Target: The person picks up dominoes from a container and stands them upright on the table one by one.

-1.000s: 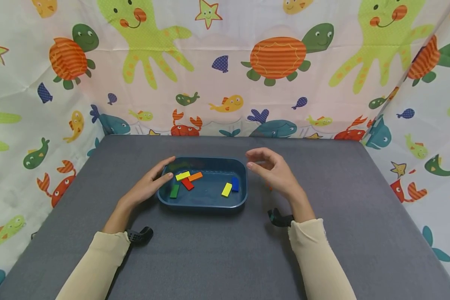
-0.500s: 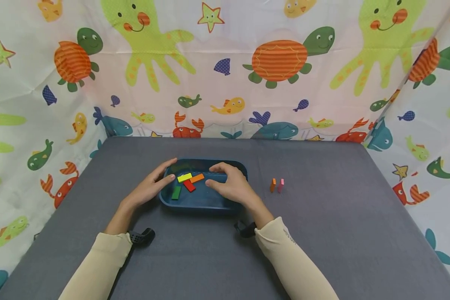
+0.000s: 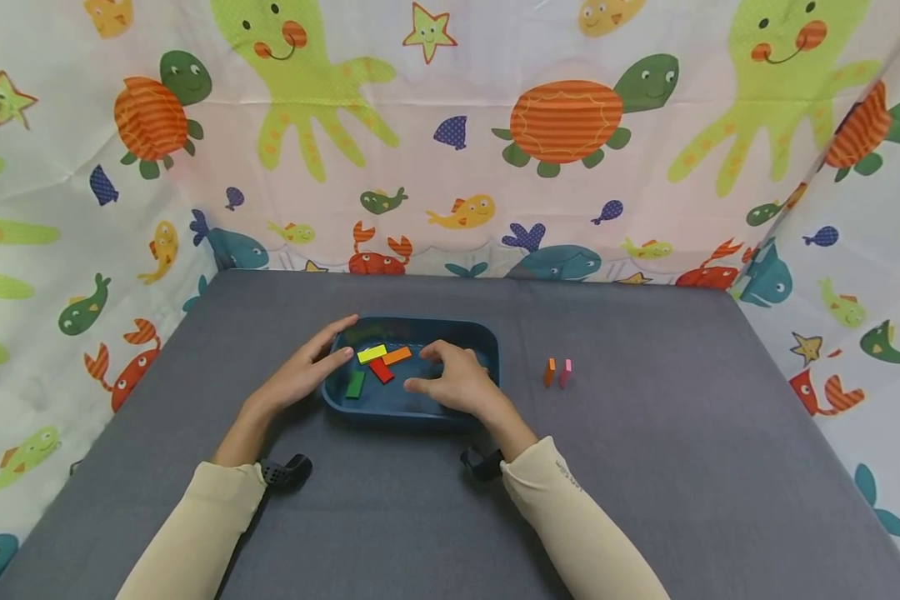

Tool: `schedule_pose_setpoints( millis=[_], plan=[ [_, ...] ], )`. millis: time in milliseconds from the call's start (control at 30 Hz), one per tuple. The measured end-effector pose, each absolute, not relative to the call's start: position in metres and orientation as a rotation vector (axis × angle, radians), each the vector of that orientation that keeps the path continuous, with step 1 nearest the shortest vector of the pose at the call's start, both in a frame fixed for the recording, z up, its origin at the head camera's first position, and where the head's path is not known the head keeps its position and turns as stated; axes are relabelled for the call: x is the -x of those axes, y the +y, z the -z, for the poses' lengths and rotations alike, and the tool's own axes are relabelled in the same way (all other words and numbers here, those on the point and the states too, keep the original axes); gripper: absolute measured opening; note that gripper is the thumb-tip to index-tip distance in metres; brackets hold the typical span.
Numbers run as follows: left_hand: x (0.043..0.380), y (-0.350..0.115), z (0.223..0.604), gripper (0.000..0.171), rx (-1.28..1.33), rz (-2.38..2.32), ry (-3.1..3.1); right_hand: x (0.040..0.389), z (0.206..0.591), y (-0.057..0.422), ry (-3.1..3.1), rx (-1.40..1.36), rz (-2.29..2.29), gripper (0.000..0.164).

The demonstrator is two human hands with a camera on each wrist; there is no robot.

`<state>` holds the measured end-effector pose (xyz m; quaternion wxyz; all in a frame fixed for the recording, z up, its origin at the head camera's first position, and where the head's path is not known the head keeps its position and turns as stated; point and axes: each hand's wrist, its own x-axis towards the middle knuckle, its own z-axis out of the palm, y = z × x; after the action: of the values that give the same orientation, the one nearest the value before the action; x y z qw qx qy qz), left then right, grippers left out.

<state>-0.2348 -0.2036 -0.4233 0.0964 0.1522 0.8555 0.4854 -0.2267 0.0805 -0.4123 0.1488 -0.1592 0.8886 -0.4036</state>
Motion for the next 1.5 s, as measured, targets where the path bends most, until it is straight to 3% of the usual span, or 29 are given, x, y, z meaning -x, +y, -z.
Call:
schedule_pose_setpoints(
  millis=[467, 833, 1500],
  plan=[
    [0.235, -0.202, 0.419, 0.060, -0.454, -1.445, 2.535, 0.223, 0.394, 0.091, 2.600, 0.453, 1.116, 0.056],
    [0.234, -0.202, 0.419, 0.060, -0.442, -1.427, 2.539, 0.228, 0.400, 0.093, 2.558, 0.481, 1.071, 0.062],
    [0.234, -0.203, 0.420, 0.060, -0.442, -1.435, 2.533, 0.220, 0.402, 0.098, 2.359, 0.808, 0.883, 0.069]
  ],
)
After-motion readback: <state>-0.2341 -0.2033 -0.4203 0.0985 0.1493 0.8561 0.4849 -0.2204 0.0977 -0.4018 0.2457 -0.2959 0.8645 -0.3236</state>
